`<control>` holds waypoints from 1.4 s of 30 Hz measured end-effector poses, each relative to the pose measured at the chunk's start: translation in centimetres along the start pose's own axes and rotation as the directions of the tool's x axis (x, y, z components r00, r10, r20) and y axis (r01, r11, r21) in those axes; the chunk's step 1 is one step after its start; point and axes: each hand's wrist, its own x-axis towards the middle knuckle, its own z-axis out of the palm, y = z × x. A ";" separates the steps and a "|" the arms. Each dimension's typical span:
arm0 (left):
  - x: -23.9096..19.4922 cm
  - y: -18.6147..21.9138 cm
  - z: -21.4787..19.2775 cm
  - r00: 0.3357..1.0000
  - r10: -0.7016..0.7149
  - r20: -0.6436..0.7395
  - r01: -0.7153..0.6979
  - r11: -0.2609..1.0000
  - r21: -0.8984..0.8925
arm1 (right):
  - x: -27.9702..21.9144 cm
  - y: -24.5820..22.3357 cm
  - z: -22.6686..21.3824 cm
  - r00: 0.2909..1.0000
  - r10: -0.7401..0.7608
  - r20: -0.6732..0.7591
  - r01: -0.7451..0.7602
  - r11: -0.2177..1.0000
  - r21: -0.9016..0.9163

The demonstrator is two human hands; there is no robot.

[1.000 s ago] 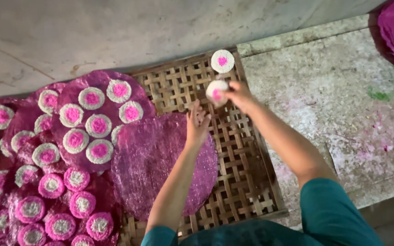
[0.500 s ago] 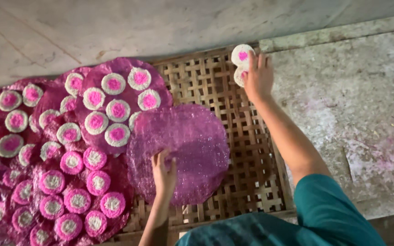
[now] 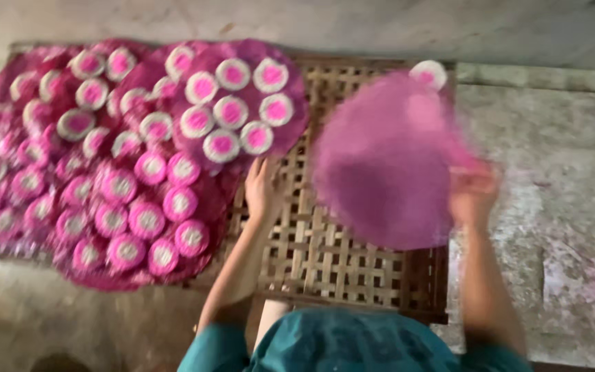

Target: The person picks up small, round, pink and white decorative items from a large pile and places them one by one onto a woven tray. They arrange the items in neat rows, creating a patterned layout on the tray.

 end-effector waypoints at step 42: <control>0.7 -1.0 1.8 0.997 -0.042 0.068 0.012 0.920 0.392 | -4.3 -22.7 9.7 0.644 -0.593 0.483 0.617 0.776 0.131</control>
